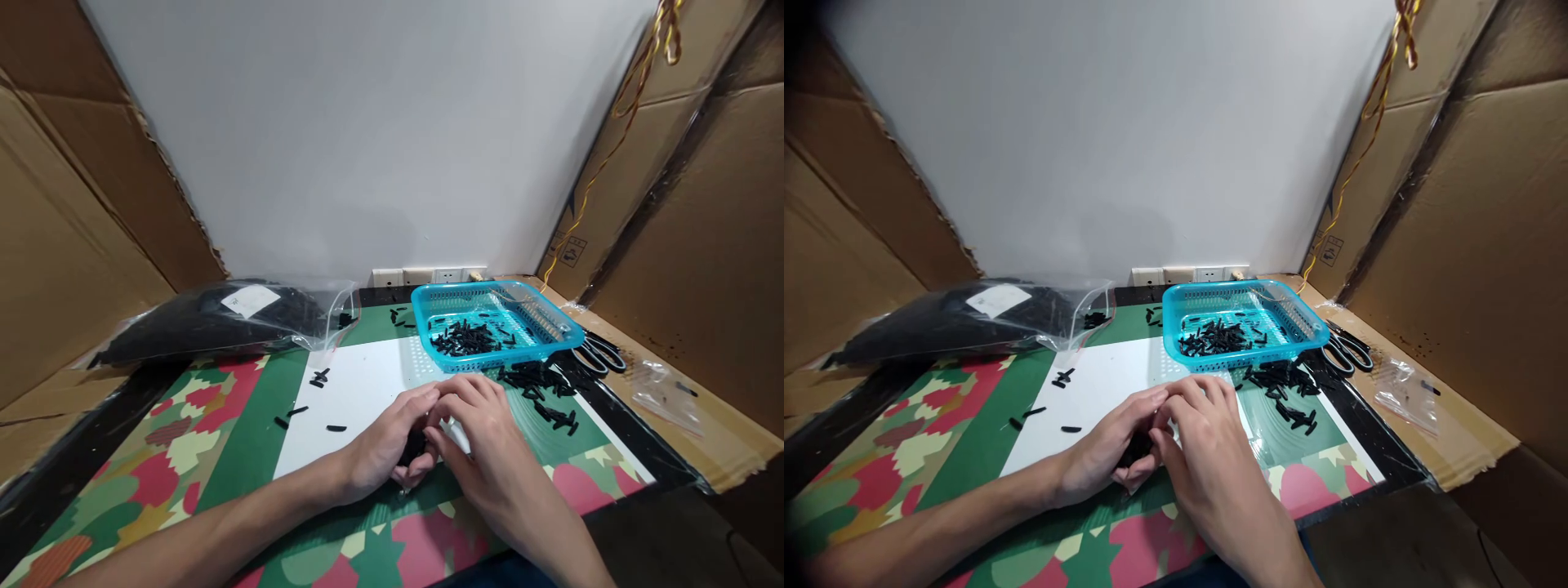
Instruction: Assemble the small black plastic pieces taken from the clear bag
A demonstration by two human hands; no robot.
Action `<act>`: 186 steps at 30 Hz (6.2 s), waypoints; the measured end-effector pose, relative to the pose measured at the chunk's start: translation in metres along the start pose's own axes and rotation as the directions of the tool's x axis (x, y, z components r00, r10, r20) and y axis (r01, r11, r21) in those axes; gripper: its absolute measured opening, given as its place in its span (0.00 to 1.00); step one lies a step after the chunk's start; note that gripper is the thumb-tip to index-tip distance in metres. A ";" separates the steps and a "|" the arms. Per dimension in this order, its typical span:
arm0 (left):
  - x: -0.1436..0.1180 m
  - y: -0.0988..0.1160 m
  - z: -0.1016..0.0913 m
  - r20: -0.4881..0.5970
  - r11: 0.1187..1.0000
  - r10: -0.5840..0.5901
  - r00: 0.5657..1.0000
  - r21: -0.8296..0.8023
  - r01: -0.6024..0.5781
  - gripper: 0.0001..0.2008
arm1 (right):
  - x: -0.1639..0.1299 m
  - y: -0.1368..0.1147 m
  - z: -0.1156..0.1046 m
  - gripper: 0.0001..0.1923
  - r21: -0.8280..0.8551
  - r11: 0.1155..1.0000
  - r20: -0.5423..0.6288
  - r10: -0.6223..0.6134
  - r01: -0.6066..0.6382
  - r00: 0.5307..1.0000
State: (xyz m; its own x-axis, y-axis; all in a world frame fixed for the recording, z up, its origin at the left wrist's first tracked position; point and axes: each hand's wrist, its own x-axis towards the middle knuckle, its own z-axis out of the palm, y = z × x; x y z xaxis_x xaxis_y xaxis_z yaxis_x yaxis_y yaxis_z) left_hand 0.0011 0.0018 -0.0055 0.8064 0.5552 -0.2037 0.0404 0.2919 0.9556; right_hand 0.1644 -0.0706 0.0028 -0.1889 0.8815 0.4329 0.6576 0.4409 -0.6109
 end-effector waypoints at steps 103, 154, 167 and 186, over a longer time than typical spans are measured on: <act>-0.002 -0.003 0.002 0.035 0.998 0.039 0.999 -0.047 -0.038 0.25 | -0.007 0.016 -0.025 0.12 0.327 0.922 0.089 0.189 -0.208 0.978; 0.001 -0.003 -0.002 -0.008 0.991 0.096 0.995 0.097 -0.095 0.31 | 0.002 -0.021 -0.018 0.07 0.263 0.965 -0.007 0.012 -0.009 1.000; -0.001 0.008 -0.004 0.148 0.994 0.032 0.988 -0.108 -0.016 0.15 | -0.003 0.015 -0.025 0.05 0.592 0.795 -0.157 0.277 -0.134 0.948; 0.003 0.000 -0.004 0.115 0.988 0.076 0.990 -0.143 -0.059 0.16 | -0.005 0.031 -0.029 0.05 0.578 0.788 -0.068 0.302 -0.209 0.951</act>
State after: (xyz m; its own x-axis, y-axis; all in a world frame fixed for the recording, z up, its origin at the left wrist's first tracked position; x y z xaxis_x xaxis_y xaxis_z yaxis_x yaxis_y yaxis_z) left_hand 0.0014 0.0068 -0.0070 0.8695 0.4827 -0.1044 -0.0924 0.3667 0.9257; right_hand 0.2068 -0.0663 0.0016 0.0682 0.9599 0.2719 0.1361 0.2610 -0.9557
